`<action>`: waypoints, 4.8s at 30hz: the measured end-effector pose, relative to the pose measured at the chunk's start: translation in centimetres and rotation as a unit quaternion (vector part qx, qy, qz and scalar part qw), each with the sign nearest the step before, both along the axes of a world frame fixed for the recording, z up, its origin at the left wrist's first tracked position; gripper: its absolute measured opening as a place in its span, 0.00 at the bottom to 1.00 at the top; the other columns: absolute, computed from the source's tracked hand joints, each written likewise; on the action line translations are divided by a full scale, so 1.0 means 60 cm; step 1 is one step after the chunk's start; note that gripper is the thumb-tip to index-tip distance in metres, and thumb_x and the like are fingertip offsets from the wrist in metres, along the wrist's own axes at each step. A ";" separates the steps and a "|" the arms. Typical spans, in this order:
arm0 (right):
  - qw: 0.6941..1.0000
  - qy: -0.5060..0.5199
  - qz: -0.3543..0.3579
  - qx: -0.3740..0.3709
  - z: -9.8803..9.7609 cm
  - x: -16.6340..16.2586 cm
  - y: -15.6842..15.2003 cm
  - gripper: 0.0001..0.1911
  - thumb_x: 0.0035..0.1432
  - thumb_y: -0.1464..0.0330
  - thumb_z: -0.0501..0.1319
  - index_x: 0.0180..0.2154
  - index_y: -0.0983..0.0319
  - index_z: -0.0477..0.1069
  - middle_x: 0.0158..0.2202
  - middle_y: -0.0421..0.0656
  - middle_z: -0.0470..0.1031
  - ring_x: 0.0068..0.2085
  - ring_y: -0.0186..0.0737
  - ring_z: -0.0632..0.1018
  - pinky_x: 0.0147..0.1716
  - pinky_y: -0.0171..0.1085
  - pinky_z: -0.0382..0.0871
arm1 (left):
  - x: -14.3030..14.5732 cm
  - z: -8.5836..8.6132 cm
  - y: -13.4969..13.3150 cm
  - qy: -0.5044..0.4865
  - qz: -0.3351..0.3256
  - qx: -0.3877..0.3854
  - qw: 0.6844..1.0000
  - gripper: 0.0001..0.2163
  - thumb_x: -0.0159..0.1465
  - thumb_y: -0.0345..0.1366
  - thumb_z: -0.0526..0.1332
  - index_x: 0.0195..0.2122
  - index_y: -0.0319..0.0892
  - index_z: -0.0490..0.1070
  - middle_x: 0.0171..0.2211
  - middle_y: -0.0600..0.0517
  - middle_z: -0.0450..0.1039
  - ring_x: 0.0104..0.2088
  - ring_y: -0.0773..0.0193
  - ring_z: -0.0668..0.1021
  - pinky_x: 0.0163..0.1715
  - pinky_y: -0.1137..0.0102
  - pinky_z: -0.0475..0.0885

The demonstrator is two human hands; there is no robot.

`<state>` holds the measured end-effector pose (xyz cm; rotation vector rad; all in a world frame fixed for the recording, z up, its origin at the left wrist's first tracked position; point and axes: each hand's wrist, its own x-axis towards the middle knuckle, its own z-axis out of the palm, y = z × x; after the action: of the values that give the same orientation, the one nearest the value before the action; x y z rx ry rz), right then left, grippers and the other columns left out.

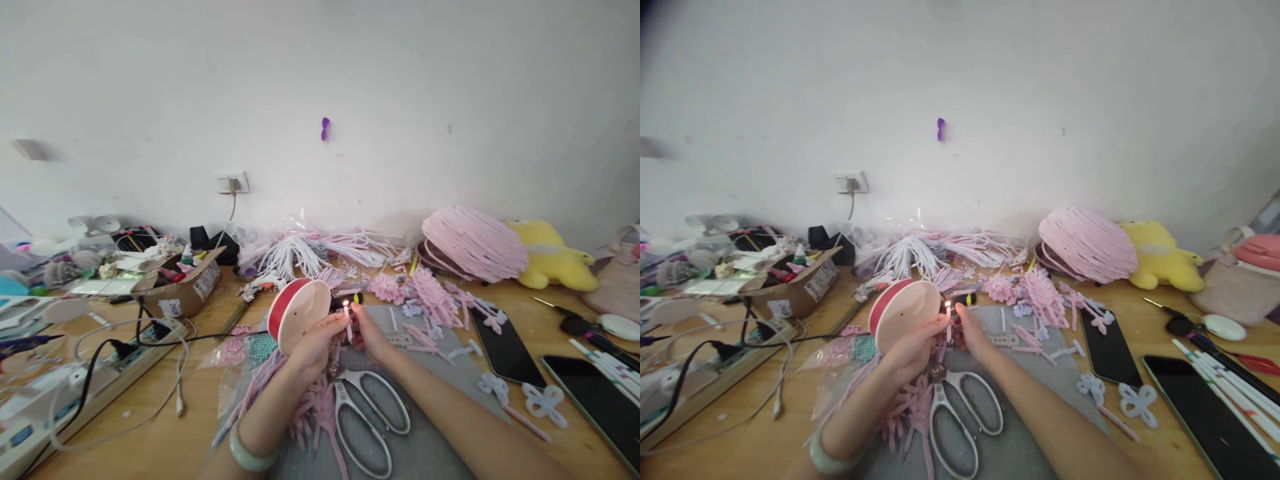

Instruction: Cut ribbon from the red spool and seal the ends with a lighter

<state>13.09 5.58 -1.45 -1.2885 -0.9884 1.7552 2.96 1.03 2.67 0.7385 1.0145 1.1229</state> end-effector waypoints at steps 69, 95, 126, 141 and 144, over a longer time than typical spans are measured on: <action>0.853 -0.182 0.291 0.393 -0.013 0.065 0.050 0.09 0.49 0.65 0.59 0.29 0.63 0.74 0.26 0.39 0.74 0.27 0.34 0.71 0.26 0.30 0.60 | -0.082 0.031 -0.011 0.644 -0.142 0.115 0.743 0.08 0.51 0.36 0.56 0.29 0.42 0.71 0.24 0.50 0.72 0.25 0.62 0.71 0.24 0.72 0.57; 0.971 0.017 0.169 0.170 0.031 0.051 0.026 0.15 0.38 0.60 0.65 0.23 0.64 0.67 0.12 0.32 0.58 0.14 0.23 0.52 0.14 0.30 0.40 | -0.045 0.014 0.011 0.516 -0.159 0.237 0.808 0.10 0.58 0.39 0.52 0.27 0.40 0.70 0.24 0.55 0.70 0.26 0.67 0.69 0.26 0.74 0.58; 0.988 0.132 0.081 -0.006 0.008 0.025 0.010 0.25 0.48 0.47 0.49 0.19 0.63 0.58 0.13 0.34 0.56 0.13 0.24 0.55 0.12 0.26 0.40 | -0.004 0.014 -0.005 0.183 -0.057 0.095 0.977 0.12 0.51 0.45 0.61 0.24 0.40 0.70 0.24 0.55 0.68 0.30 0.66 0.69 0.35 0.72 0.61; 0.983 0.166 0.083 0.004 -0.016 0.021 0.020 0.25 0.50 0.48 0.46 0.21 0.63 0.60 0.14 0.35 0.58 0.13 0.26 0.56 0.13 0.27 0.41 | -0.006 -0.010 0.002 0.144 -0.053 0.102 0.983 0.14 0.48 0.47 0.62 0.23 0.40 0.68 0.24 0.55 0.67 0.31 0.64 0.69 0.35 0.71 0.61; 0.983 0.162 0.085 0.002 -0.014 0.022 0.019 0.25 0.50 0.48 0.46 0.20 0.62 0.59 0.13 0.35 0.58 0.13 0.26 0.56 0.13 0.28 0.41 | -0.006 -0.010 0.001 0.128 -0.055 0.103 0.985 0.15 0.49 0.48 0.62 0.24 0.40 0.69 0.25 0.54 0.68 0.31 0.64 0.69 0.35 0.71 0.61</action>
<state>14.39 6.73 -2.29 -0.8962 -0.9324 2.0130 2.61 1.09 2.09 1.1139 1.0657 1.0637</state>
